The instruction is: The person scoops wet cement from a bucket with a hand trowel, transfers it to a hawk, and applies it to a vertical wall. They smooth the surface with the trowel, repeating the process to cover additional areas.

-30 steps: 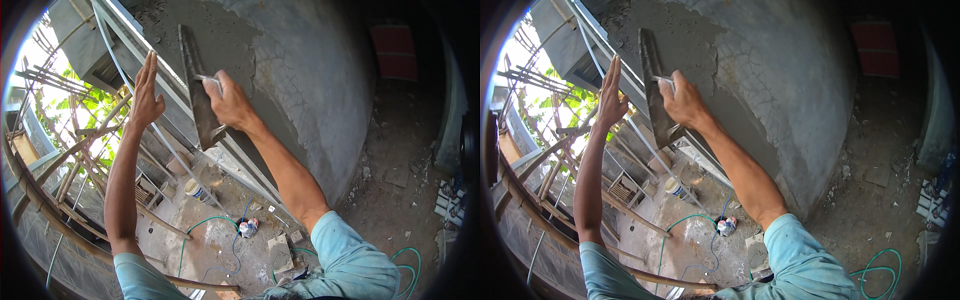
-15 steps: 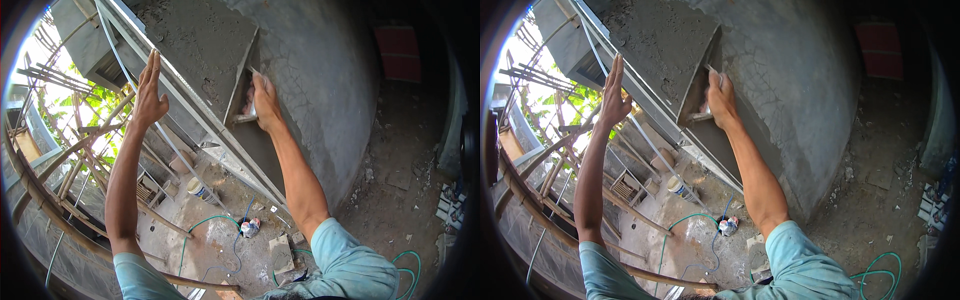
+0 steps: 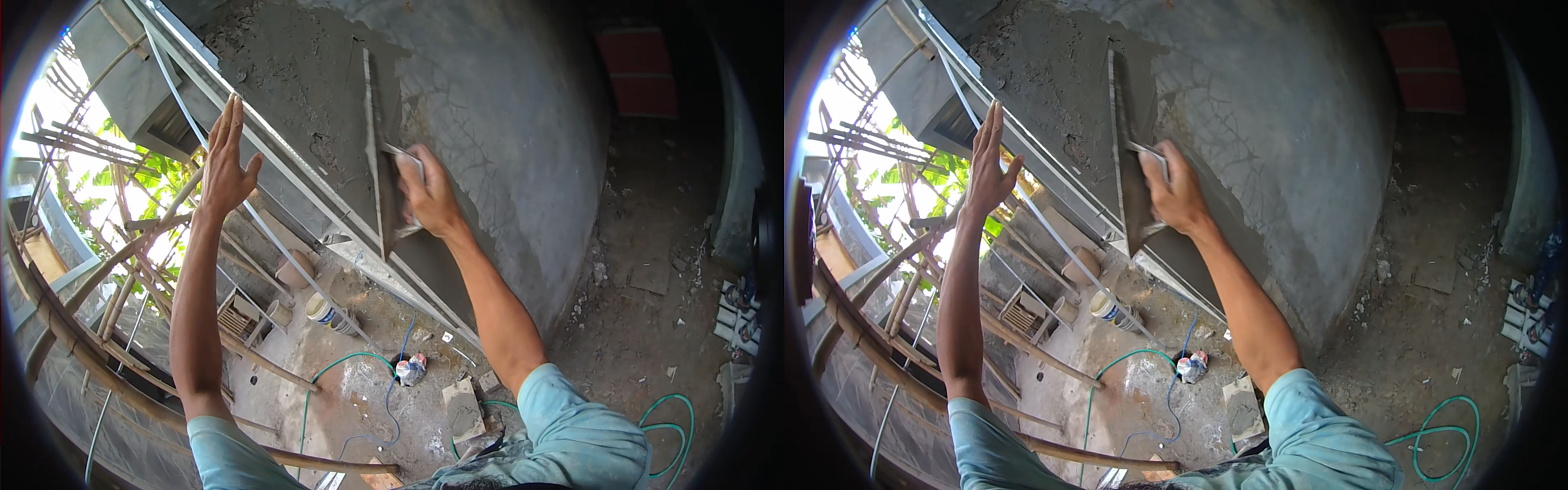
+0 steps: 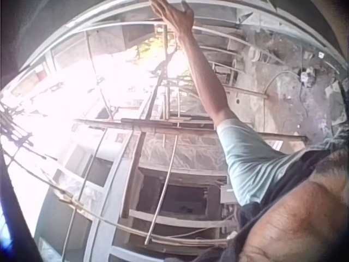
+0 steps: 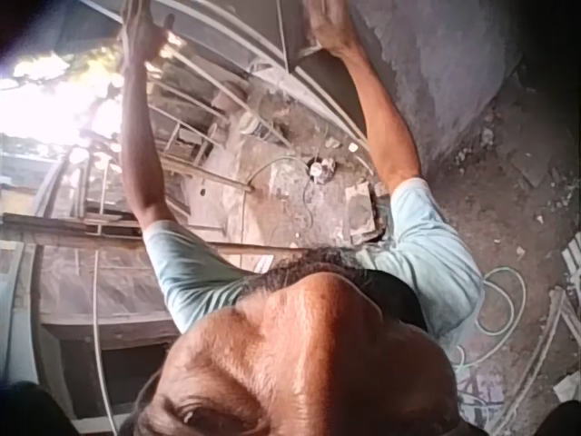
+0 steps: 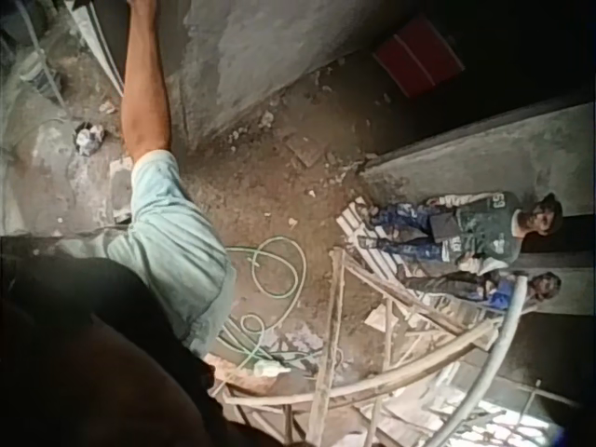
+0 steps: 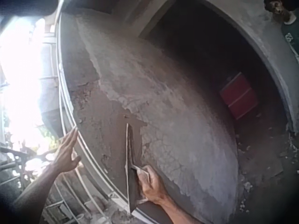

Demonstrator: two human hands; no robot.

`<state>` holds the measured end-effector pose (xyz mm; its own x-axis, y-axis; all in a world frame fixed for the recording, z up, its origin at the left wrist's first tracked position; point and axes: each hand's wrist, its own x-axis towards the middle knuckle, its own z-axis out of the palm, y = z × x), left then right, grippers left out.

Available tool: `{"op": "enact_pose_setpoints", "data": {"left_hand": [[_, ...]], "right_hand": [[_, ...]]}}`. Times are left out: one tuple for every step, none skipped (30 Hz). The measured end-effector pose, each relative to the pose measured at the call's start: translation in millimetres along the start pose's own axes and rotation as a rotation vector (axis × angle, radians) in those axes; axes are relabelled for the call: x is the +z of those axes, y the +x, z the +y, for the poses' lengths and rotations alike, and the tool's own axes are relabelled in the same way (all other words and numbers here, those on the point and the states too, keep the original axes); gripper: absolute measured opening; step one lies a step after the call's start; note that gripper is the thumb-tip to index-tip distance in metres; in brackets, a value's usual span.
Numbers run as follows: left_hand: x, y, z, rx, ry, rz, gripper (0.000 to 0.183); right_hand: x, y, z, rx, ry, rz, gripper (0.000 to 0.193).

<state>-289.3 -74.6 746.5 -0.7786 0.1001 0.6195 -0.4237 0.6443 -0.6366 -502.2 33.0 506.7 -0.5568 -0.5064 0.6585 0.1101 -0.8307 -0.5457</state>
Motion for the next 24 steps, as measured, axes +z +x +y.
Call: {"op": "enact_pose_setpoints", "data": {"left_hand": [[1,-1,-2,0.003,-0.008,0.005,0.097],[4,-2,-3,0.006,-0.019,0.009,0.097],[4,-1,-4,0.005,-0.021,0.008,0.097],[6,-1,-4,0.017,-0.032,0.02,0.098],[8,-1,-5,0.028,-0.044,0.032,0.098],[8,-1,-5,0.028,-0.043,0.028,0.098],[7,-1,-5,0.008,-0.039,0.017,0.098],[7,-2,-6,-0.012,-0.036,0.007,0.098],[6,-2,-6,-0.013,-0.035,0.003,0.098],[5,-3,-6,-0.019,-0.023,-0.002,0.102],[5,-3,-6,-0.025,-0.012,-0.006,0.105],[2,-5,-8,-0.028,-0.005,-0.013,0.105],[2,-4,-7,-0.03,-0.004,-0.021,0.104],[2,-3,-6,-0.031,-0.004,-0.03,0.104],[3,-2,-6,-0.032,0.0,-0.031,0.104],[4,-1,-4,-0.021,-0.009,-0.029,0.103],[5,0,-2,-0.01,-0.02,-0.028,0.102],[6,0,-1,0.003,-0.015,-0.017,0.099],[8,0,-1,0.007,-0.021,-0.024,0.099],[10,0,-2,-0.012,-0.033,-0.007,0.098],[9,-3,-5,-0.032,-0.044,0.002,0.097],[8,-1,-8,0.003,-0.011,0.017,0.093],[6,-1,-11,0.048,0.021,0.034,0.09],[3,-3,-17,0.057,0.04,0.014,0.091]], "right_hand": [[-13,-12,6,0.043,0.005,0.047,0.029],[-25,-22,13,0.088,0.008,0.096,0.029],[-37,-31,19,0.09,0.006,0.097,0.029],[-48,-39,27,0.119,0.057,0.125,0.027],[-56,-42,34,0.148,0.108,0.154,0.025],[-59,-42,39,0.151,0.111,0.154,0.025],[-60,-42,43,0.169,0.151,0.176,0.025],[-61,-41,47,0.187,0.19,0.198,0.026],[-58,-39,46,0.191,0.192,0.198,0.026],[-54,-33,45,0.163,0.113,0.201,0.026],[-51,-27,43,0.135,0.035,0.204,0.027],[-47,-20,40,0.144,-0.08,0.204,0.028],[-46,-11,41,0.143,-0.08,0.204,0.028],[-43,-2,42,0.028,-0.302,0.228,0.028],[-34,3,41,-0.115,-0.462,0.24,0.028],[-25,8,37,-0.258,-0.627,0.275,0.028],[-15,8,34,-0.255,-0.625,0.275,0.028],[-2,8,29,-0.238,-0.567,0.2,0.028],[9,4,23,-0.213,-0.518,0.132,0.029],[18,3,18,-0.209,-0.502,0.048,0.029],[31,-2,15,-0.198,-0.48,-0.035,0.03],[37,-9,11,-0.167,-0.443,-0.097,0.031],[41,-20,19,-0.222,-0.371,-0.123,0.029],[45,-34,23,-0.253,-0.368,-0.066,0.029]]}}
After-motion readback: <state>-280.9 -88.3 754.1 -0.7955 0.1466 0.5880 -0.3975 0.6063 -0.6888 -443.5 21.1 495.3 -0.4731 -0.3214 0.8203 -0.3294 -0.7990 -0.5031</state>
